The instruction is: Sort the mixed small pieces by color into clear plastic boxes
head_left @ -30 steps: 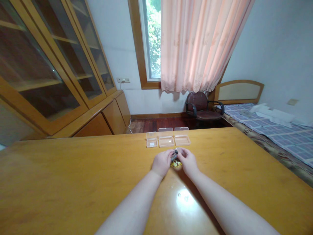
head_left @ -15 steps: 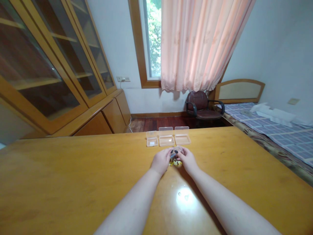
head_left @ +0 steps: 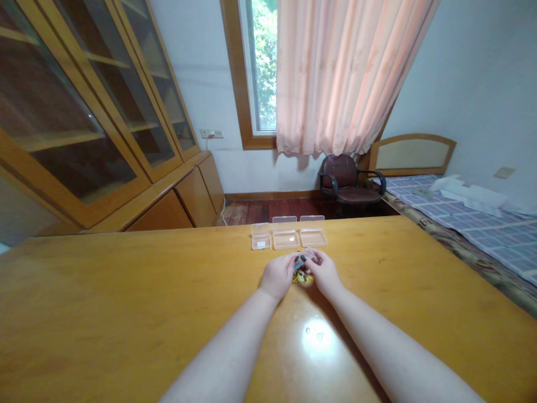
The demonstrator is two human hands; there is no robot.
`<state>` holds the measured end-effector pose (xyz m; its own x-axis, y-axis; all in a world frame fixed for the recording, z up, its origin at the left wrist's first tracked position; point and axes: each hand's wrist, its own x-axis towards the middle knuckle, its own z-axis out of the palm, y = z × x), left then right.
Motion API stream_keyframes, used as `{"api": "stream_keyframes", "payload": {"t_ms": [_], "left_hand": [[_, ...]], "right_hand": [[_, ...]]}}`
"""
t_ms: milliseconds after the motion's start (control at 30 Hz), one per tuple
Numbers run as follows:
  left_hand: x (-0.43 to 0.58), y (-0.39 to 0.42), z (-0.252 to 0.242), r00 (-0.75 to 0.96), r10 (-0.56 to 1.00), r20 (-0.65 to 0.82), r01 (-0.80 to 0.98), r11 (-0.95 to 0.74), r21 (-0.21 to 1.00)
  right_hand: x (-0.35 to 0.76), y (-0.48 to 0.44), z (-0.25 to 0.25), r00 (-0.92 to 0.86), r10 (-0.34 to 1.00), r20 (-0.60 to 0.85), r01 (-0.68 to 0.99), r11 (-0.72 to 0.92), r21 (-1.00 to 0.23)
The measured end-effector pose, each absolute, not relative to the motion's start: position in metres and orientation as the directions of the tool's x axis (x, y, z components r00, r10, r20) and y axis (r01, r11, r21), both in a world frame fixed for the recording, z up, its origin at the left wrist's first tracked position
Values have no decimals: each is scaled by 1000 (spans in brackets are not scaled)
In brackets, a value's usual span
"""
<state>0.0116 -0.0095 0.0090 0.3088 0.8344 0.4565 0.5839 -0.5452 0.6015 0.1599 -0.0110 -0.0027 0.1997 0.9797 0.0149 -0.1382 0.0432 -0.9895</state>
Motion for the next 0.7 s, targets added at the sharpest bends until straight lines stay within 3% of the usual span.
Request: {"api": "stream_keyframes", "payload": {"t_ms": [700], "left_hand": [[13, -10, 10, 246, 868, 431, 608, -485, 629]], "right_hand": [[157, -15, 6, 244, 970, -2, -53, 11, -999]]}}
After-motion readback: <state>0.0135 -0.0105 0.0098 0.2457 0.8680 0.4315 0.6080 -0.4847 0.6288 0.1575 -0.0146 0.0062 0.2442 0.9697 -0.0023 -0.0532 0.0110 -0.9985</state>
